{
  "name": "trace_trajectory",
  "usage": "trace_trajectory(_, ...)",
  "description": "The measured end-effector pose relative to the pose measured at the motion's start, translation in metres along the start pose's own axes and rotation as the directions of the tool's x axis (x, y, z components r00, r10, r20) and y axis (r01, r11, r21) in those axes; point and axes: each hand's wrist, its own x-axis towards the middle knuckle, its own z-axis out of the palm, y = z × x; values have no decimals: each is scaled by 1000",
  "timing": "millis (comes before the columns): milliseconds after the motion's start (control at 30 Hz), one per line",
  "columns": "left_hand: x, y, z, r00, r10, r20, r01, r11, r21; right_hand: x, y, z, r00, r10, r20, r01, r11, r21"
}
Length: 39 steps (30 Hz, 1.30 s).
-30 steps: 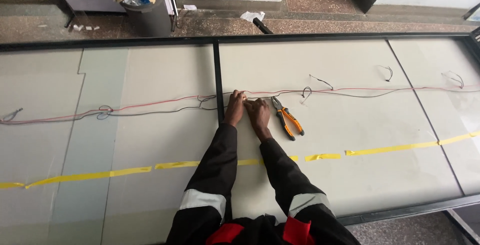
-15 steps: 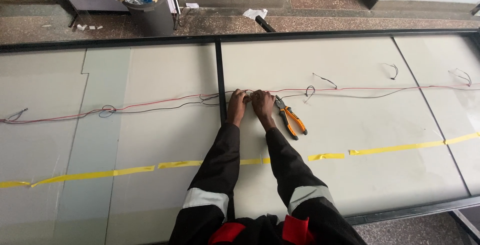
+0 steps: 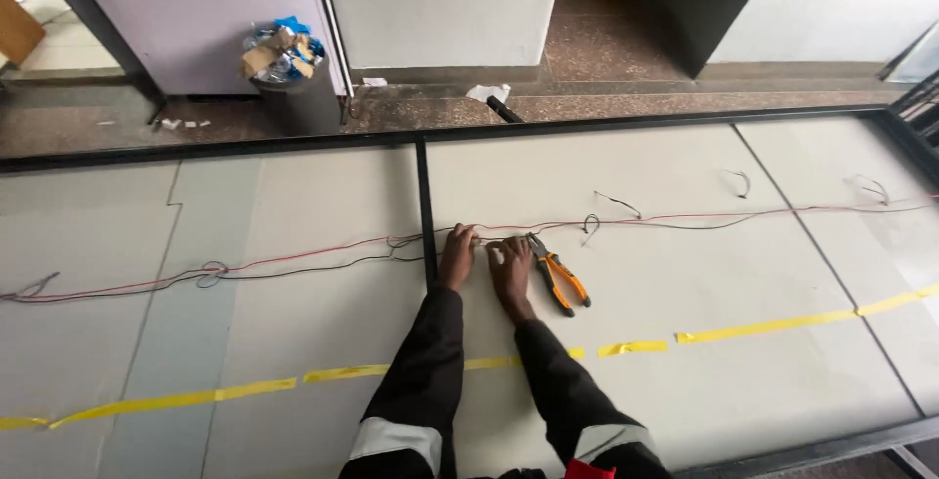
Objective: Stripping insulation from electrical wires and twisting them together to create connections inside a sign frame.
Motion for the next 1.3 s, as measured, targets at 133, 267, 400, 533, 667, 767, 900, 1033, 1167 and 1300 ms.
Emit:
trace_trajectory(133, -11, -11, 14, 993, 106, -48, -106, 994, 17, -17, 5, 12, 982, 115, 151, -120, 992, 24)
trace_trajectory(267, 1, -28, 25, 981, 172, -92, -166, 984, 68, 4, -1, 22, 990, 3, 142, -7, 1000, 28)
trace_trajectory(400, 7, -16, 19, 982, 133, -131, -126, 990, 62, 8, 4, 26, 989, -61, 132, 47, 993, 104)
trace_trajectory(533, -3, 1, 5, 998, -51, 30, 50, 998, 49, 18, -11, 2, 990, -111, 89, 95, 981, 171)
trace_trajectory(667, -4, 14, -7, 989, -109, 99, 105, 993, 45, 24, -12, 14, 992, 14, 129, -10, 1000, -27)
trace_trajectory(767, -3, 25, -15, 984, -144, 106, 135, 987, 90, 26, 0, 31, 988, 51, 149, -42, 997, -60)
trace_trajectory(900, -2, 30, -19, 985, -162, 65, 162, 987, 3, 30, 9, 39, 959, 182, 219, -162, 981, -105)
trace_trajectory(1033, -3, 20, -10, 994, -113, 3, 113, 992, -58, 34, 2, 32, 917, 276, 289, -262, 961, -85)
trace_trajectory(1167, -3, 28, -13, 999, -39, -2, 39, 998, -44, 34, -12, 15, 924, 283, 257, -301, 953, 35)
trace_trajectory(1300, -10, 24, -12, 998, -59, -3, 59, 997, 51, 19, -4, 15, 986, 137, 97, -148, 982, 117)
